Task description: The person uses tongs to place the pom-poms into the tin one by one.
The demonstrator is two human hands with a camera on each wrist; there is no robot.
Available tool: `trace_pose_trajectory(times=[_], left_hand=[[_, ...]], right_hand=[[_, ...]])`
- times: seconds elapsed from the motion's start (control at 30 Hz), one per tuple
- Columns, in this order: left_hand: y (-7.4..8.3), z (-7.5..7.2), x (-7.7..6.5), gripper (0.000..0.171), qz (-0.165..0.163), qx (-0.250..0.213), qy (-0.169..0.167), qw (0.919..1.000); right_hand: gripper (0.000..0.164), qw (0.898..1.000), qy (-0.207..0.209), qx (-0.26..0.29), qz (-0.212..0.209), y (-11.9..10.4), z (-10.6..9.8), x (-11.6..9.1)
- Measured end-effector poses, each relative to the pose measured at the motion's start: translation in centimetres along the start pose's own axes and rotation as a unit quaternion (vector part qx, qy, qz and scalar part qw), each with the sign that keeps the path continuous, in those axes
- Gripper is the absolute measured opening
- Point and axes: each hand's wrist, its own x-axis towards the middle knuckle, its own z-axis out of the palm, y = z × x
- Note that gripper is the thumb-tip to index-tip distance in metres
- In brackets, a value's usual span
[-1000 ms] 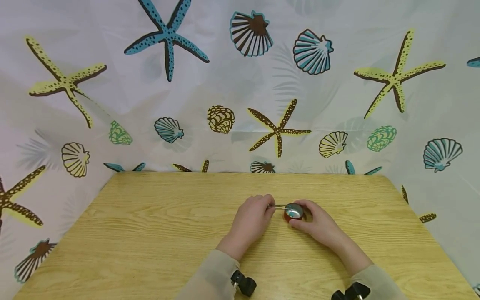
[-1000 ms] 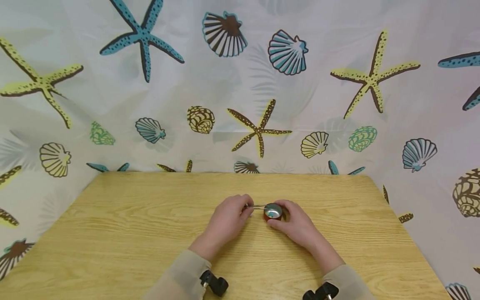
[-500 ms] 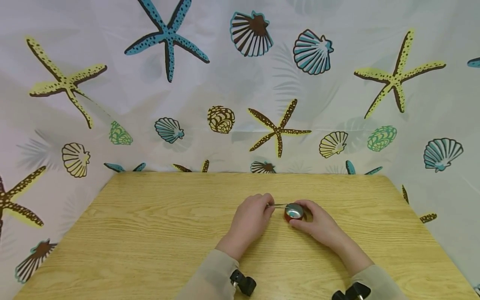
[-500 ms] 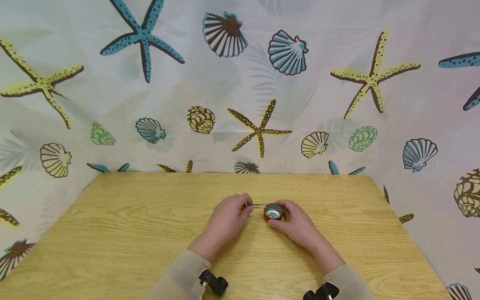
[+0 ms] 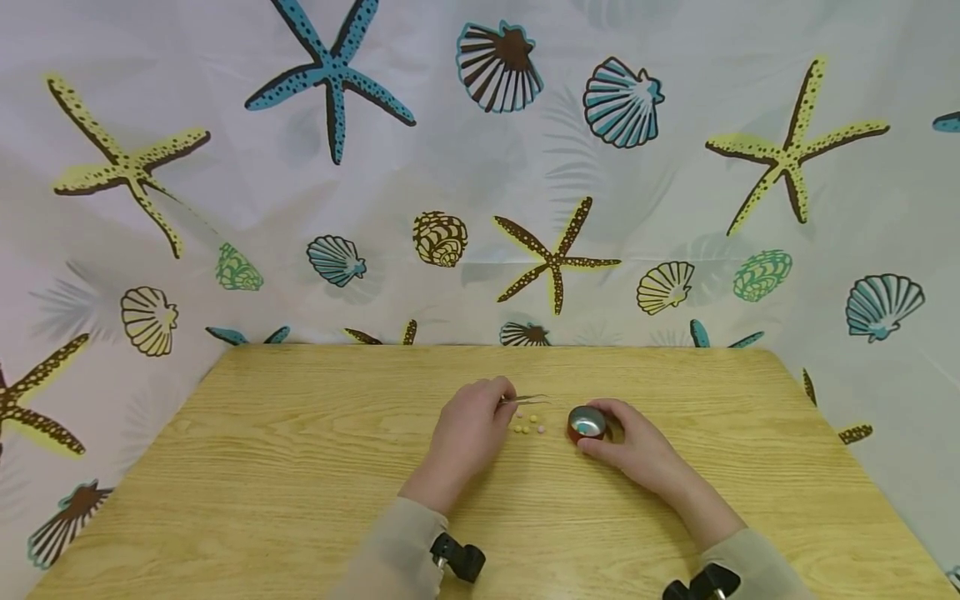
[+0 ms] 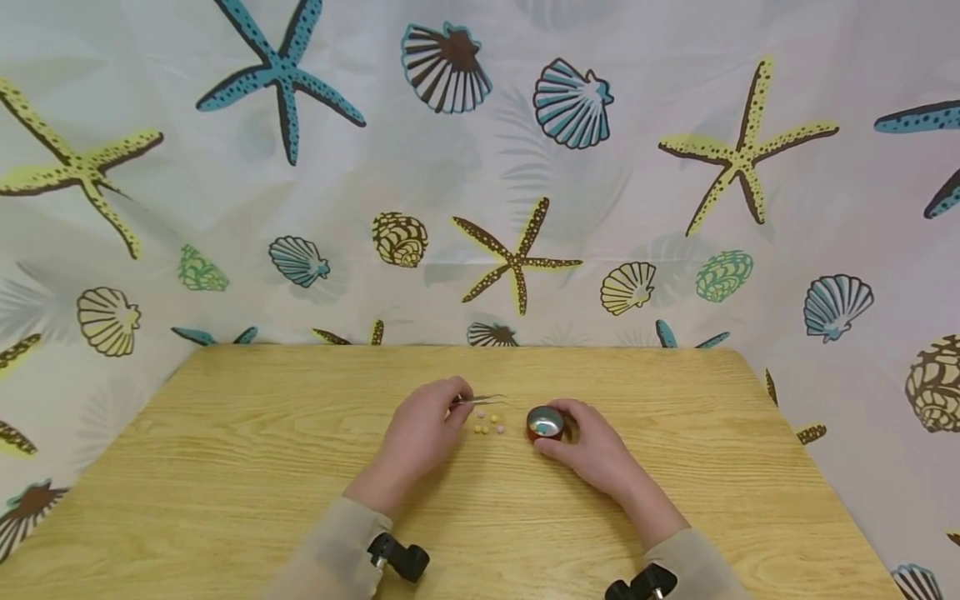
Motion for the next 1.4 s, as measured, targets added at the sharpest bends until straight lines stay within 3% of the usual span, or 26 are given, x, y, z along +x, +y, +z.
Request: trace_pose_trajectory(times=[0.43,1.4], left_hand=[[-2.6,0.0,-0.5,0.005,-0.017,0.005,0.005,0.9998],[-4.0,0.9,-0.8,0.005,-0.054,0.016,-0.039,0.9977]], right_hand=[[0.066,1.000,0.000,0.003,0.005,0.1,0.1,-0.1],[0.065,1.000,-0.005,0.009,-0.002,0.2,0.0,0.0]])
